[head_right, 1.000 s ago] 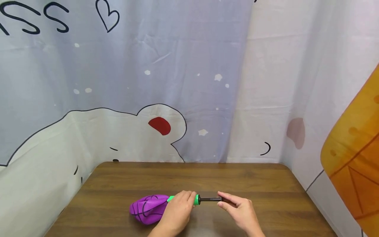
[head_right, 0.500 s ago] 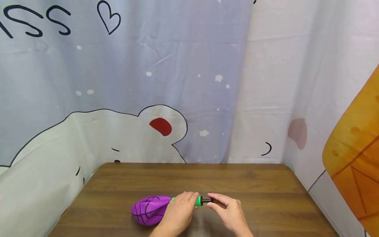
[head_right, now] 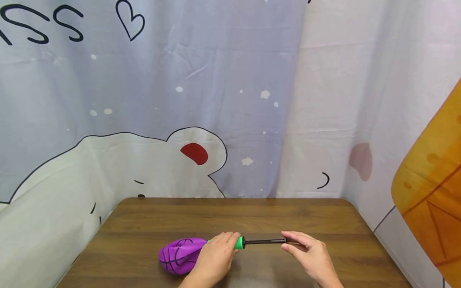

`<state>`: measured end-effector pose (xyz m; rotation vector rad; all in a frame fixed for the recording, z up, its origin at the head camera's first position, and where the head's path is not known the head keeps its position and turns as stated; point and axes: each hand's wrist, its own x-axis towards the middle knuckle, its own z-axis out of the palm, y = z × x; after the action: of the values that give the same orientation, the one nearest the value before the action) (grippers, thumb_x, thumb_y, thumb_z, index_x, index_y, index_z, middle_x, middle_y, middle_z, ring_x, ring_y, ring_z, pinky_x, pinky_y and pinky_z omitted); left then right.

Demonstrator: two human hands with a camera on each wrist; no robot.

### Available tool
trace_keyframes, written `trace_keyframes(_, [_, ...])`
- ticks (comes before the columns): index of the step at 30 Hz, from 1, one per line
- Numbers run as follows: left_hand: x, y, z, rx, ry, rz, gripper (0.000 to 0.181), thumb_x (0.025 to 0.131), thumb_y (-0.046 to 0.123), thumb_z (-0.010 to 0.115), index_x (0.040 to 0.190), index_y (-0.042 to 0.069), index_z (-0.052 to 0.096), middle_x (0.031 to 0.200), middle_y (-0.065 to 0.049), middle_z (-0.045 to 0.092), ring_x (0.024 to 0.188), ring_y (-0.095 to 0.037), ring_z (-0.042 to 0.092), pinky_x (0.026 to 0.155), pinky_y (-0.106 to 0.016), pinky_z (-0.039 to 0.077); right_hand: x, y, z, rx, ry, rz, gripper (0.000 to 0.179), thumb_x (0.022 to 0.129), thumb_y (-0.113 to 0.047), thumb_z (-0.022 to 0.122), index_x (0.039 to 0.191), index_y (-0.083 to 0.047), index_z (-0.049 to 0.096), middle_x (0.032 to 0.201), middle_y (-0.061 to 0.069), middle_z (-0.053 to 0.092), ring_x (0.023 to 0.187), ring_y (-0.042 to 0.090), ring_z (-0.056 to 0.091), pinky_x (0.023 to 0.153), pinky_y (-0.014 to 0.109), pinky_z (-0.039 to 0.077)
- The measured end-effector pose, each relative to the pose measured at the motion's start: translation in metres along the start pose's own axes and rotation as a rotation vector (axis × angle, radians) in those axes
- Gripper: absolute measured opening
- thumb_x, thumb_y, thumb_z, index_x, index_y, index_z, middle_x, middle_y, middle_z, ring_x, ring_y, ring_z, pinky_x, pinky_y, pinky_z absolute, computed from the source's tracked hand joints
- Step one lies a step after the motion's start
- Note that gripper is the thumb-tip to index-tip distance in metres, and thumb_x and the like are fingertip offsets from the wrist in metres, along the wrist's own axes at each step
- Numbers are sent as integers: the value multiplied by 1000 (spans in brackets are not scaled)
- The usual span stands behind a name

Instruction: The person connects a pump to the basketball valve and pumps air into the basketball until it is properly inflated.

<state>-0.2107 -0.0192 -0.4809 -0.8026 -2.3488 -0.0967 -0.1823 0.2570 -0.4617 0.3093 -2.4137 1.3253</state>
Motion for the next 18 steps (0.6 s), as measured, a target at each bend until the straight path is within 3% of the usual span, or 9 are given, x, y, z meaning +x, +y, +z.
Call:
trace_keyframes(5, [0, 0, 3, 50, 41, 52, 43, 73, 22, 86, 109, 9, 65, 94, 3, 68, 85, -12, 65, 82, -25, 57, 0, 2, 7, 21, -12, 29, 29, 85, -19, 81, 114, -16, 78, 110, 0, 76, 94, 2, 71, 76, 16, 59])
trace_keyframes(10, [0, 3, 3, 116, 71, 95, 47, 63, 13, 84, 107, 7, 69, 95, 0, 70, 84, -14, 66, 82, -26, 58, 0, -2, 37, 118, -23, 35, 31, 82, -13, 83, 113, -9, 78, 107, 5, 77, 91, 4, 72, 74, 18, 60])
trace_keyframes(18, [-1, 5, 0, 90, 52, 101, 44, 67, 17, 85, 108, 7, 72, 96, 0, 71, 87, -13, 66, 82, -25, 58, 0, -11, 79, 255, -95, 5, 32, 84, -9, 80, 114, -1, 75, 108, 19, 74, 92, 9, 73, 75, 23, 62])
